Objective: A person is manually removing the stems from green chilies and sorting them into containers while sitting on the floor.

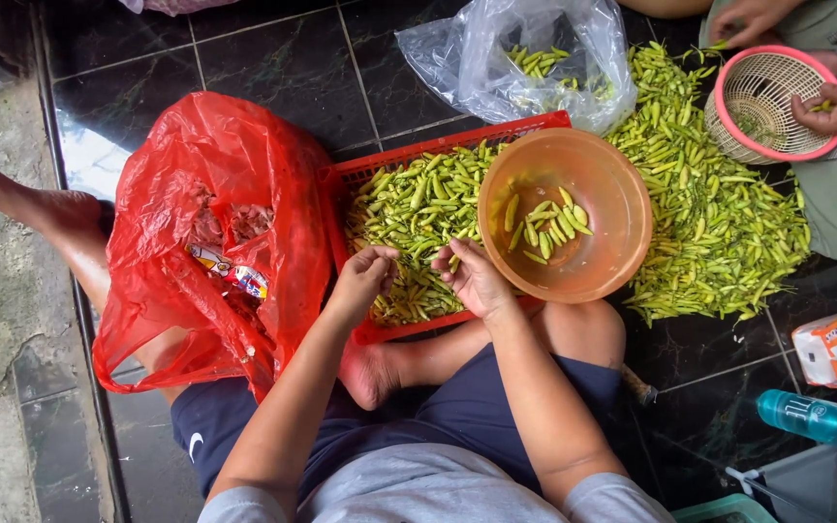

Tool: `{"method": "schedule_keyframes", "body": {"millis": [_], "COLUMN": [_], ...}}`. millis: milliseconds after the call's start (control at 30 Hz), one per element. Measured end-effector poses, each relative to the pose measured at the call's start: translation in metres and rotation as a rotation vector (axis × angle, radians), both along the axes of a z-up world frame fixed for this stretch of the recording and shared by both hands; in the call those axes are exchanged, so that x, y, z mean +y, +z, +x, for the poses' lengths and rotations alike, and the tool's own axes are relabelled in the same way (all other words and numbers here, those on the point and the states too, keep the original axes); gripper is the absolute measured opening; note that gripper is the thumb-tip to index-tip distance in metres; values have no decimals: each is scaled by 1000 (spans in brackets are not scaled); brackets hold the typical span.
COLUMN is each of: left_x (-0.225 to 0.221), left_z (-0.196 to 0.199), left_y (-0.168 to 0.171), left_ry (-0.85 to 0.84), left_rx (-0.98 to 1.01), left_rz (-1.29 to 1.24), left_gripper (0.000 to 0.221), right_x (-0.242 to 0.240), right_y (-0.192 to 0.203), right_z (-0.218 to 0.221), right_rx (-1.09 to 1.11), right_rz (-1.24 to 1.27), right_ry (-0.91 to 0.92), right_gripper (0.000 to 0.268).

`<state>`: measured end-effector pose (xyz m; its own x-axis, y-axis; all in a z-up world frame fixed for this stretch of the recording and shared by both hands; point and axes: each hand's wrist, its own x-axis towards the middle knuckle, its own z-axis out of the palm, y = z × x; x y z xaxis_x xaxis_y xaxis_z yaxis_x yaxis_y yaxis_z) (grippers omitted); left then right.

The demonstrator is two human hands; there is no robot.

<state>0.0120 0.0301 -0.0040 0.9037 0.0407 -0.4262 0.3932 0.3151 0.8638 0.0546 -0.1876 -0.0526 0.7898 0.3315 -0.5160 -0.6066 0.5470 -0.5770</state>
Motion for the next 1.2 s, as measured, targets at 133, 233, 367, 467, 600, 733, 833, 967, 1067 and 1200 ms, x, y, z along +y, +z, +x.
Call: {"method": "schedule_keyframes", "body": {"millis": [133, 233, 367, 467, 600, 733, 833, 967, 1067, 1200], "left_x": [-7, -13, -22, -22, -14, -17, -21, -24, -27, -31], "left_z": [15, 24, 21, 12, -4, -19, -25, -29, -30, -30], "left_y": [-11, -10, -14, -30, -25, -40, -11, 0, 2, 0], "left_ry": [-45, -5, 80, 86, 13, -61, -93, -151, -173, -196], "left_rx": [63, 139, 140, 150, 112, 65, 40, -37, -93, -127], "left_rz": [0, -74, 112, 272, 301, 355, 383, 342, 314, 391], "left_gripper": [19, 17, 21, 26, 24, 20, 20, 26, 31, 25], "right_x": [-1, 10, 22, 41, 43, 31, 25, 27, 32, 32], "right_y": [-7, 13, -26, -5, -7, -18, -1, 7, 14, 7], "right_z": [4, -3, -6, -14, -16, -12, -14, -23, -28, -29], "right_rx": [-29, -116, -1050, -1144, -1068, -1117, -1061, -694, -595, -569], "right_rz": [-21, -236, -1486, -1796, -1857, -1830, -1640, -746, -509, -458], "right_ry": [-41, -44, 77, 276, 376, 299, 180, 48, 27, 8], "right_gripper": [11, 12, 16, 26, 33, 26, 24, 12, 9, 9]}}
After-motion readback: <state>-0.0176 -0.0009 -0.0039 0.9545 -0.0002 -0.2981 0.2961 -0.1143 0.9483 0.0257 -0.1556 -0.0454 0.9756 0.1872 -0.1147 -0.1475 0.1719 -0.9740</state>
